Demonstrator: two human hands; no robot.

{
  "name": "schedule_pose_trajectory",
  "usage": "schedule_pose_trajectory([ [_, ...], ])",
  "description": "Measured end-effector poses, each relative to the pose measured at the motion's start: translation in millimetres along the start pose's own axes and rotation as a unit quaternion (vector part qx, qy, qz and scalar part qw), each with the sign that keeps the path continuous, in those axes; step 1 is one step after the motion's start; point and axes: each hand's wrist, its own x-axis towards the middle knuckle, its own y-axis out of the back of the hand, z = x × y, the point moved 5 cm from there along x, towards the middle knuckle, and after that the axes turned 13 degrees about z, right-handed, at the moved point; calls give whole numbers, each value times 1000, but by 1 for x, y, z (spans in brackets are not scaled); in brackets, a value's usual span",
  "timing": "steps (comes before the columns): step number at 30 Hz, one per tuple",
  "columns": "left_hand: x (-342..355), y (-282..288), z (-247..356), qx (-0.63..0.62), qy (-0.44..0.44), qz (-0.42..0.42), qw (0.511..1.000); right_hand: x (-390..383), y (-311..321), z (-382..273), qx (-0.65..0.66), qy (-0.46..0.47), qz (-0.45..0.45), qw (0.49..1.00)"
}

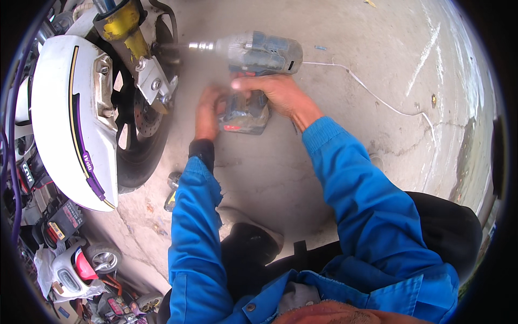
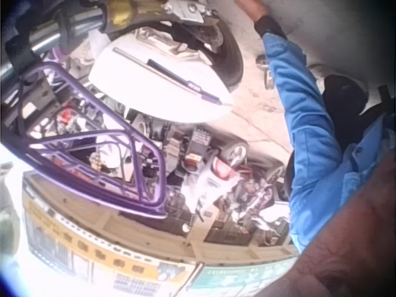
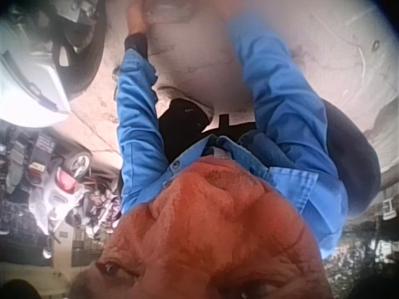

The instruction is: The person uses a cordless impact wrench to remove bolts from the front wheel assembly of a white motorcycle. They then use a wrench to loosen additional fasteners and remove a metal bracket from the fork area.

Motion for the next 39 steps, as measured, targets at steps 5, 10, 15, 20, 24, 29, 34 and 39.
schedule_pose_trajectory([
  [5, 3, 22, -19, 173, -110, 41, 978, -1, 0, -17, 13, 32, -5, 999],
  [10, -4, 15, 1, 175, -103, 5, 979, -11, -2, -26, 40, 56, -9, 998],
  [15, -11, 0, 23, 136, -109, -86, 981, -12, -4, -15, 60, 36, -16, 997],
  [20, -14, -9, 36, 145, -110, -113, 977, -14, 0, -36, 1, 54, -13, 998],
  [24, -15, -4, 31, 197, -128, -134, 963, -11, 1, -37, 9, 54, -34, 998],
  [29, -10, 21, 3, 216, -72, -124, 966, -3, 2, -36, -4, 67, -55, 996],
  [34, -23, 33, 14, 278, -212, -11, 937, -2, -1, -34, -9, 57, -57, 997],
  [39, -53, 0, 14, 329, -317, -22, 889, 0, 0, -33, -9, 53, -64, 997],
])
